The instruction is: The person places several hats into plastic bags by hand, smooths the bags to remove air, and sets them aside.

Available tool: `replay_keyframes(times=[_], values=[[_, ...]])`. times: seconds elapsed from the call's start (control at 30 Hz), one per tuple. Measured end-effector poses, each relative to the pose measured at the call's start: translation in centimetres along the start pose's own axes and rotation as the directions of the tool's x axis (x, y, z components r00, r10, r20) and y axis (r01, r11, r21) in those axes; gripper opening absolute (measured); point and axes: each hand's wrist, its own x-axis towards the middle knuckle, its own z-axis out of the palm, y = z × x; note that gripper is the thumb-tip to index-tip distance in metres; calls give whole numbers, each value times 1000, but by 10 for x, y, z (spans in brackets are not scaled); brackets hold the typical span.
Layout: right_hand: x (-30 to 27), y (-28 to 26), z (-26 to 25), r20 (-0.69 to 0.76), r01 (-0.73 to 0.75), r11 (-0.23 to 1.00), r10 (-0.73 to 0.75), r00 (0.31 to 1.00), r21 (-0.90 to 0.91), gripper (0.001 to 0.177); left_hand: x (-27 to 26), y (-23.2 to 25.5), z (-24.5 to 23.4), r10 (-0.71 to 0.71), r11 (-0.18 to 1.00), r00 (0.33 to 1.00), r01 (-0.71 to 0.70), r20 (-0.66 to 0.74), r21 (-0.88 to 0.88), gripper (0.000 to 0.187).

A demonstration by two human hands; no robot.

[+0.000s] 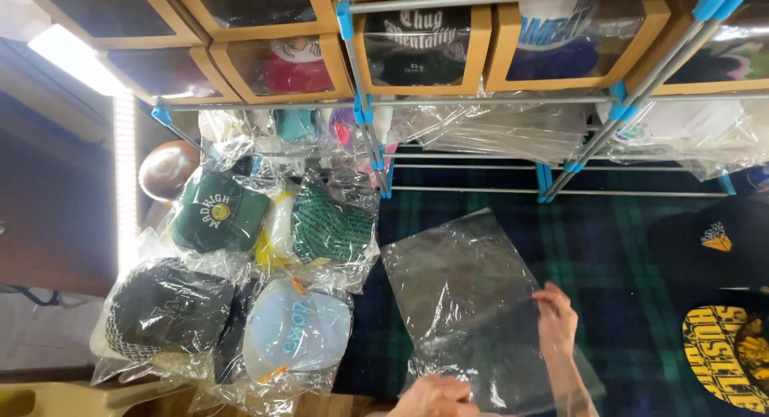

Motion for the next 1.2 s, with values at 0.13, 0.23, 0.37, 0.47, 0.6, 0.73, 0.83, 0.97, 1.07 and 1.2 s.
replay_keyframes(times=[0.13,0.23,0.37,0.47,0.6,0.73,0.83,0.97,1.07,1.2], values=[[-18,9,-35,355,-619,509,524,774,598,17,-12,-52,67,-211,973,757,223,619,59,23],[-12,-8,-30,387,-700,507,591,707,503,17,-24,-90,101,-245,959,720,82,649,271,26],[24,8,-22,376,-428,747,254,891,508,24,-7,-74,87,-176,976,747,47,641,213,27],[54,-42,-26,411,-291,693,-8,912,659,23,-3,-60,80,19,955,938,-120,347,272,31],[78,-35,-15,443,-338,494,-111,890,801,37,-4,-68,97,-12,980,926,-63,377,187,34],[80,-9,12,374,-398,834,255,892,382,33,-15,-117,119,-94,994,880,53,465,100,15],[76,4,23,177,-399,914,382,907,73,32,-27,-147,129,-254,964,851,182,461,196,11],[94,-3,27,131,-241,962,257,958,-127,34,-29,-173,149,-405,877,907,350,115,329,19],[92,-45,17,116,-122,891,191,975,-437,38,-21,-187,152,-563,806,823,566,-71,173,26],[43,-44,13,31,125,892,-124,992,-434,31,10,-182,134,-418,859,853,483,-312,170,18]])
